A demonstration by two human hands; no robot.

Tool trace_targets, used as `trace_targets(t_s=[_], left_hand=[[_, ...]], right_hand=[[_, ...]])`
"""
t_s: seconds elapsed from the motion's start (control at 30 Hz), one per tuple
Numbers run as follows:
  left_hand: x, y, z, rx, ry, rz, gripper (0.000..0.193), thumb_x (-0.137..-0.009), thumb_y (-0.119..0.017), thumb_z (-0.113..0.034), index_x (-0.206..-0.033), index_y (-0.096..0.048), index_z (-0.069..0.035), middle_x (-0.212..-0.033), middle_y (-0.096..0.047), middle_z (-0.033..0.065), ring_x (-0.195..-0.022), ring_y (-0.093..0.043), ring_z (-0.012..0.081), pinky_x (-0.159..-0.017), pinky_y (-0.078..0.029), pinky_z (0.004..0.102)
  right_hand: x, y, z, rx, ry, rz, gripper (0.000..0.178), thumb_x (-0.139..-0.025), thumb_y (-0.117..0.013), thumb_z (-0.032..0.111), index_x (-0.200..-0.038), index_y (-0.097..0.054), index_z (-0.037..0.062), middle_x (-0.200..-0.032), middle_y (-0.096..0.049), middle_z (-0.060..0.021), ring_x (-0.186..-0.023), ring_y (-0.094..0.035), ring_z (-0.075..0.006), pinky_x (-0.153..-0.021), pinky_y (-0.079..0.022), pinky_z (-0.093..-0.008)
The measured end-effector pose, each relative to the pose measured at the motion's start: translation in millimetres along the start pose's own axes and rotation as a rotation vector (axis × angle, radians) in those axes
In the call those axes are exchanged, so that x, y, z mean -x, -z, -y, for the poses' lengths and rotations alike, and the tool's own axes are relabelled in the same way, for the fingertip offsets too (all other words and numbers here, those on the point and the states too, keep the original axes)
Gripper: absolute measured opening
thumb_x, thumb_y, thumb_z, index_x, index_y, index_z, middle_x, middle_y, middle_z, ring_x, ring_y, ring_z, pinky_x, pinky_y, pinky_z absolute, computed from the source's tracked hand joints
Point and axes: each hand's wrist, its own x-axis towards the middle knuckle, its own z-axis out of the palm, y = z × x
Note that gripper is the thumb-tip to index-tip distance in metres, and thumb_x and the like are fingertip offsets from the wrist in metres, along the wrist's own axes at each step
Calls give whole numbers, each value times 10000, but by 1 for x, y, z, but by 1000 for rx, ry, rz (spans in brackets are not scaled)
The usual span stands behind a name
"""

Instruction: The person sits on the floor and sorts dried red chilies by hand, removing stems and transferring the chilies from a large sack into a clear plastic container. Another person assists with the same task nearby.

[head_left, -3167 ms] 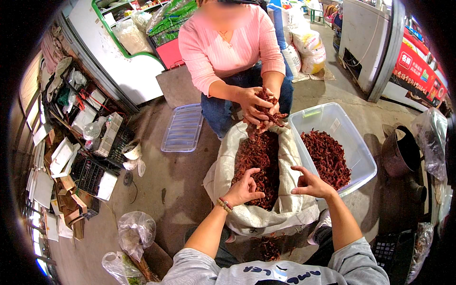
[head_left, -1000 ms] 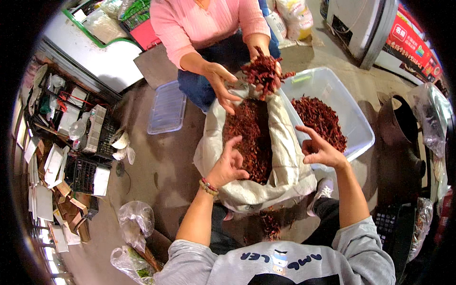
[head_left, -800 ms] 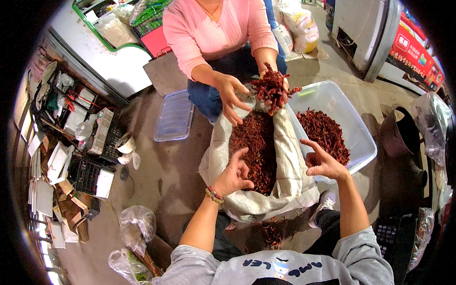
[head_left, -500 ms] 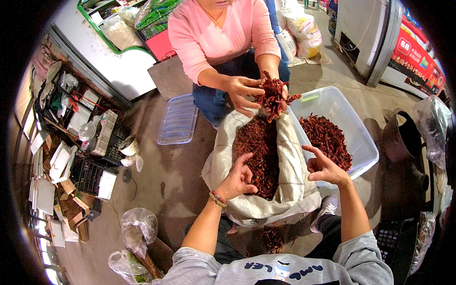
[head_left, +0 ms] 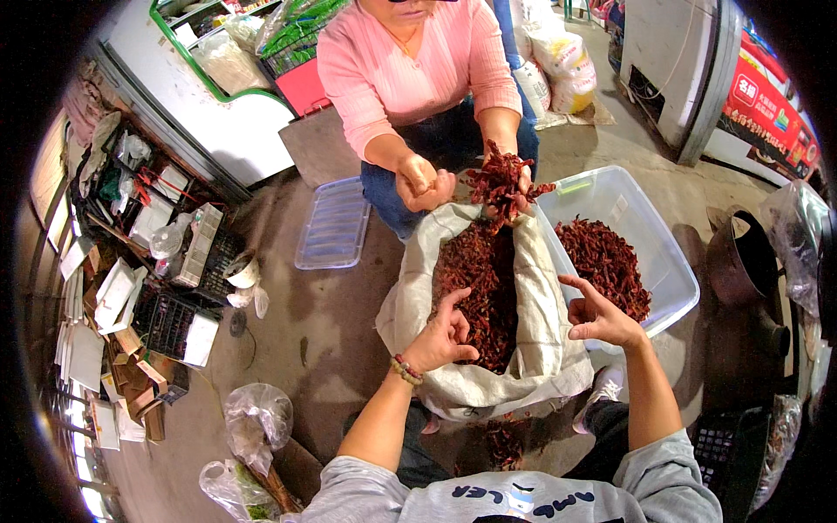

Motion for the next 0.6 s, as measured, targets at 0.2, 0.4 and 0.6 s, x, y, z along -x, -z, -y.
trace_targets(t_s=[0.2,0.4,0.6], left_hand=[[0,1,0,-37,-49,11,1126,-597,-804,-529,-1439,-171,-129,-720,-440,-12,-634,-421,63,-580,-391,205],[1,1,2,-49,-59,15,1121,-599,-800,-529,-1442,-171,-141,-710,-438,-14,-626,-420,63,-577,-391,207],[0,-1,5,-51,-63,22,1115,-607,-792,-533,-1447,-166,-153,-706,-438,-15,-618,-423,65,-567,-391,207]], right_hand=[[1,1,-2,5,17,17,934,-716,-815,256,-1435,-243,85,-728,-446,15,-719,-434,-102,-681,-361,-256],[0,0,-5,-13,6,26,947,-704,-822,283,-1432,-250,84,-719,-433,21,-710,-426,-101,-671,-353,-256],[1,-2,-2,26,5,19,934,-704,-821,279,-1428,-261,90,-724,-432,26,-719,-426,-101,-673,-353,-253]])
